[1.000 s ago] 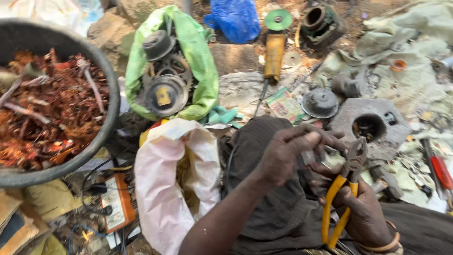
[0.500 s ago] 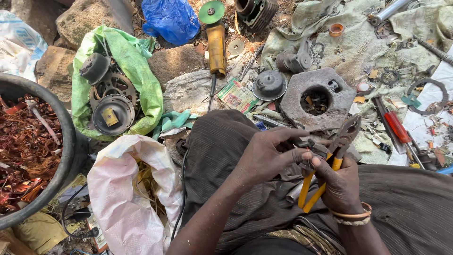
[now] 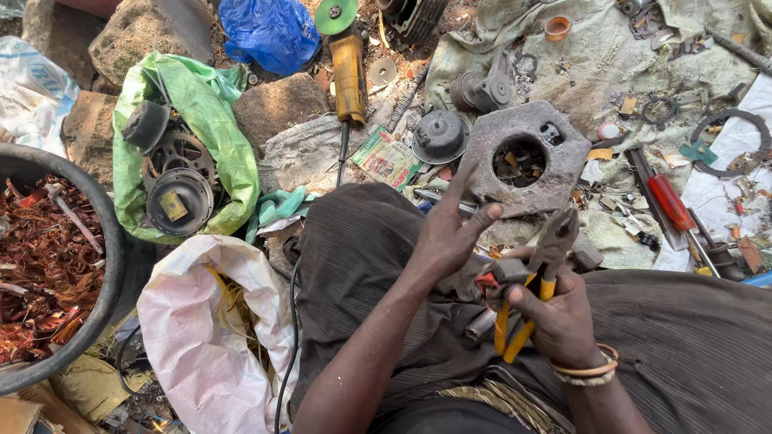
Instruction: The person sits on the ground and uses a hammer and pliers to disassemble a small motor component, removing copper wire coils from a metal housing.
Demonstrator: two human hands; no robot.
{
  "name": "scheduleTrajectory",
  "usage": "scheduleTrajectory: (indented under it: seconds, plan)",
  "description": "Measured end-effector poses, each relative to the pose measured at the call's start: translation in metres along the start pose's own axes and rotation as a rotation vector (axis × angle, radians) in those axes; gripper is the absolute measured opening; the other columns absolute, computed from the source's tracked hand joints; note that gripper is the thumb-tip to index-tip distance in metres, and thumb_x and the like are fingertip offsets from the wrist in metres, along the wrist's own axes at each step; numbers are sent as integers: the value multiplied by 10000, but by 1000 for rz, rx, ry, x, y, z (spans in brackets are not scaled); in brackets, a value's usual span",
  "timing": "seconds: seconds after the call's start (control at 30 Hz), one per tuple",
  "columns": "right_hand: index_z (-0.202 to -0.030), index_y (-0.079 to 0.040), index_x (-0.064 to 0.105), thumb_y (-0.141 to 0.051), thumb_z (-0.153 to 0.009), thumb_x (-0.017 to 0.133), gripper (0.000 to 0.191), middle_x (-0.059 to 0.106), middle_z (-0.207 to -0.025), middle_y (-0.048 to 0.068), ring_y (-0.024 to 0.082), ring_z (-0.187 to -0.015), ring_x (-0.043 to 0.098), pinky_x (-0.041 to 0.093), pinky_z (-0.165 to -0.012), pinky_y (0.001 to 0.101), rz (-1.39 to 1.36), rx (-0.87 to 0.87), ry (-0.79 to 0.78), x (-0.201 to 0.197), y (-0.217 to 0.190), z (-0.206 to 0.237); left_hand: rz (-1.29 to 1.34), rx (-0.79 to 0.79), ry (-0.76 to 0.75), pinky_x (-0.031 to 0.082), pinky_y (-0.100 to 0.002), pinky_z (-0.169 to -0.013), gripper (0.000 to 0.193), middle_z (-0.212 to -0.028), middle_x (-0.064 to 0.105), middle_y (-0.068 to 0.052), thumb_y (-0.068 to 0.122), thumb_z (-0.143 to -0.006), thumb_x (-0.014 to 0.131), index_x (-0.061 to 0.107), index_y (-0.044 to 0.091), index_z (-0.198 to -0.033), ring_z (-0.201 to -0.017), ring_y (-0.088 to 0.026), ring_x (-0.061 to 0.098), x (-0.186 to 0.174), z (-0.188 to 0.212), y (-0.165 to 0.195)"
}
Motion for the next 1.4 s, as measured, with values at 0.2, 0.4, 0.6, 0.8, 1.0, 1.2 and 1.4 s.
scheduleTrajectory:
  seconds: [0.2, 0.4, 0.6, 0.8, 1.0, 1.2, 1.4]
  plan:
    - [-1337, -12, 573, -152, -902, 809, 514, 729, -1040, 71, 153, -889, 709, 586, -743, 297, -135, -102, 184, -35, -1, -25, 190, 15, -167, 595, -322, -852, 483, -1095, 740, -121, 423, -886, 734, 719, 34, -1173, -1009, -201, 734, -8, 27, 40]
    - [-1290, -27, 571, -130, -889, 795, 471, 743, -1027, 90, 188, -868, 742, 624, -749, 345, -197, -107, 163, -26, 11, -33, 28, 75, -42, 597, -299, -839, 308, -1070, 755, -119, 219, -873, 803, 756, 37, -1117, -982, -197, 746, -3, 32, 29]
    - [-1265, 3, 619, -101, -877, 785, 434, 742, -1123, 102, 175, -1009, 728, 615, -885, 330, -61, -5, 259, -7, 49, -34, 219, -54, 149, 608, -293, -841, 221, -1104, 734, -93, 188, -997, 688, 732, 32, -1147, -981, -181, 732, 2, 61, -29]
    - [-1284, -33, 623, -111, -899, 765, 417, 749, -1082, 78, 172, -957, 726, 606, -846, 327, -187, -2, 262, -5, 53, -40, 232, 19, 155, 580, -315, -879, 253, -1116, 699, -92, 244, -1048, 659, 725, 38, -1179, -1032, -183, 688, 12, 61, -39]
    - [-1206, -80, 664, -137, -1040, 749, 195, 722, -1086, 53, 198, -986, 699, 615, -872, 363, -171, -422, 531, -89, -30, -39, 130, -162, 45, 579, -338, -750, 316, -990, 758, -67, 353, -971, 662, 755, 99, -1135, -885, -192, 721, 4, -16, -94]
    - [-1206, -67, 608, -157, -1115, 734, 179, 689, -1054, 48, 204, -935, 688, 618, -857, 379, -337, -419, 634, -137, -36, -36, -583, -61, -457, 563, -494, -903, 170, -996, 754, -150, 124, -946, 668, 789, 95, -1063, -970, -312, 722, 91, -10, -144]
    - [-1204, -84, 626, -144, -1070, 726, 179, 684, -1038, 19, 188, -937, 696, 620, -846, 389, -327, -338, 601, -123, -21, -50, -716, 190, -515, 584, -492, -801, 250, -1054, 707, -196, 42, -861, 681, 775, 119, -1080, -990, -366, 693, 150, 0, -160]
Point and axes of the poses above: each hand's wrist, its own z-axis away from the middle knuckle, its own x-axis out of the palm, y = z × x, the point moved 6 cm from there along -z, towards the middle knuckle
